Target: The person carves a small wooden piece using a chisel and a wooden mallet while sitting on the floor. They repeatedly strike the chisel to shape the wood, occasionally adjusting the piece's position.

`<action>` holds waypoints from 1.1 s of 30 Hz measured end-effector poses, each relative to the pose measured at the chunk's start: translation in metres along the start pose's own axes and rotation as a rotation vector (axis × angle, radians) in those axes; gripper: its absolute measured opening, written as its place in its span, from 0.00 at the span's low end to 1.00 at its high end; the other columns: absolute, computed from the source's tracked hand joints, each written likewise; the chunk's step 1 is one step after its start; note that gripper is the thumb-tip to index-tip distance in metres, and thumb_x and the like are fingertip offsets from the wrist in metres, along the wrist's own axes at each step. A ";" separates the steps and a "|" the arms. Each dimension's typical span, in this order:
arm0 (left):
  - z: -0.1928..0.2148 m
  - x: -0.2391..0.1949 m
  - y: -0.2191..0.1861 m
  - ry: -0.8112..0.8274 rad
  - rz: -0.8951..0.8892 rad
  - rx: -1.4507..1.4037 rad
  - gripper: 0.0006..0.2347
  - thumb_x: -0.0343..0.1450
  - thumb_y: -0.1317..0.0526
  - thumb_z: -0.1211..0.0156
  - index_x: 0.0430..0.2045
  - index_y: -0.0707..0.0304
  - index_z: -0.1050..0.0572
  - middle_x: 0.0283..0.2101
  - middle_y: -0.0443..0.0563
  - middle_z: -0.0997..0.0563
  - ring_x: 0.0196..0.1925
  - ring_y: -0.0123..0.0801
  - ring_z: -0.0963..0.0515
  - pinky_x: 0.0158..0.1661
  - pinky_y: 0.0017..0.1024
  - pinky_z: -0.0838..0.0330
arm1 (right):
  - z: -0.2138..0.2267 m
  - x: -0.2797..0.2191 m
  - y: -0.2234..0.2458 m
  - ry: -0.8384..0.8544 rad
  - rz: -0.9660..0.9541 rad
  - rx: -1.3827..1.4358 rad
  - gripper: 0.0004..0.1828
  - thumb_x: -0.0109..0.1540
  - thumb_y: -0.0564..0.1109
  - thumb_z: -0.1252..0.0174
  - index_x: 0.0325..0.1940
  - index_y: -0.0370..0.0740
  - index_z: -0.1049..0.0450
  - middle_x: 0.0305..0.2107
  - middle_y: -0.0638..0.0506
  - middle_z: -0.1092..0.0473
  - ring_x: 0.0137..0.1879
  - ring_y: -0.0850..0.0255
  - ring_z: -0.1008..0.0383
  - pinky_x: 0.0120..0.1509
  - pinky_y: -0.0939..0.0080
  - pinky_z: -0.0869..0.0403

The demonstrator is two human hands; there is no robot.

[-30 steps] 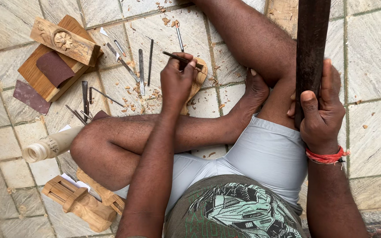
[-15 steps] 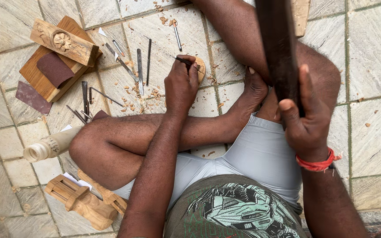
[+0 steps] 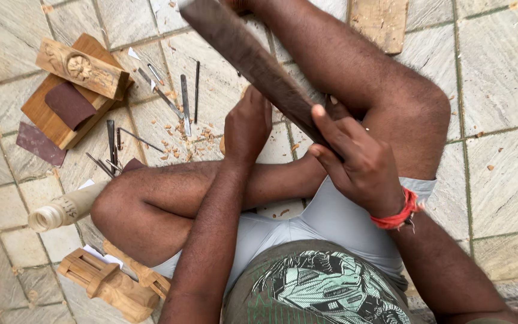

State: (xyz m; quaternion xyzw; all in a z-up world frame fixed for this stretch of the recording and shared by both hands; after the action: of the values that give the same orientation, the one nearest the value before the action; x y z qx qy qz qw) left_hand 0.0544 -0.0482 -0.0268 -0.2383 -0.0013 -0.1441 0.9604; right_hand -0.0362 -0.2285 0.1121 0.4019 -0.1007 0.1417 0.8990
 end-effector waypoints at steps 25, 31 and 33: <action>-0.003 -0.001 0.012 -0.050 -0.014 0.010 0.07 0.79 0.63 0.44 0.48 0.60 0.32 0.38 0.52 0.17 0.31 0.32 0.14 0.28 0.29 0.16 | 0.007 -0.027 -0.040 -0.002 -0.139 0.299 0.36 0.68 0.48 0.38 0.78 0.42 0.41 0.32 0.50 0.30 0.35 0.65 0.29 0.40 0.62 0.29; 0.003 0.002 -0.006 -0.062 -0.120 0.092 0.05 0.80 0.65 0.48 0.47 0.66 0.31 0.36 0.58 0.18 0.32 0.35 0.15 0.29 0.30 0.17 | -0.001 -0.015 -0.033 -0.001 -0.175 0.095 0.35 0.65 0.51 0.36 0.75 0.44 0.38 0.31 0.50 0.27 0.27 0.63 0.30 0.28 0.60 0.29; 0.003 0.006 -0.007 -0.045 -0.084 0.129 0.07 0.77 0.64 0.46 0.46 0.65 0.29 0.35 0.58 0.18 0.31 0.40 0.15 0.30 0.35 0.17 | -0.007 -0.006 -0.025 0.063 -0.114 0.025 0.32 0.66 0.50 0.37 0.75 0.49 0.35 0.31 0.49 0.27 0.29 0.60 0.27 0.33 0.58 0.26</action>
State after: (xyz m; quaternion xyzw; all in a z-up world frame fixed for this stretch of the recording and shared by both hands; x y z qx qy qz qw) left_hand 0.0582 -0.0543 -0.0202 -0.1789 -0.0422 -0.1785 0.9666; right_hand -0.0326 -0.2407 0.0883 0.4134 -0.0475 0.1039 0.9034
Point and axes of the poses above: each hand's wrist, its own x-axis towards the middle knuckle, its own z-axis out of the back of the hand, y = z × x, the point moved 9 cm from there along x, towards the middle knuckle
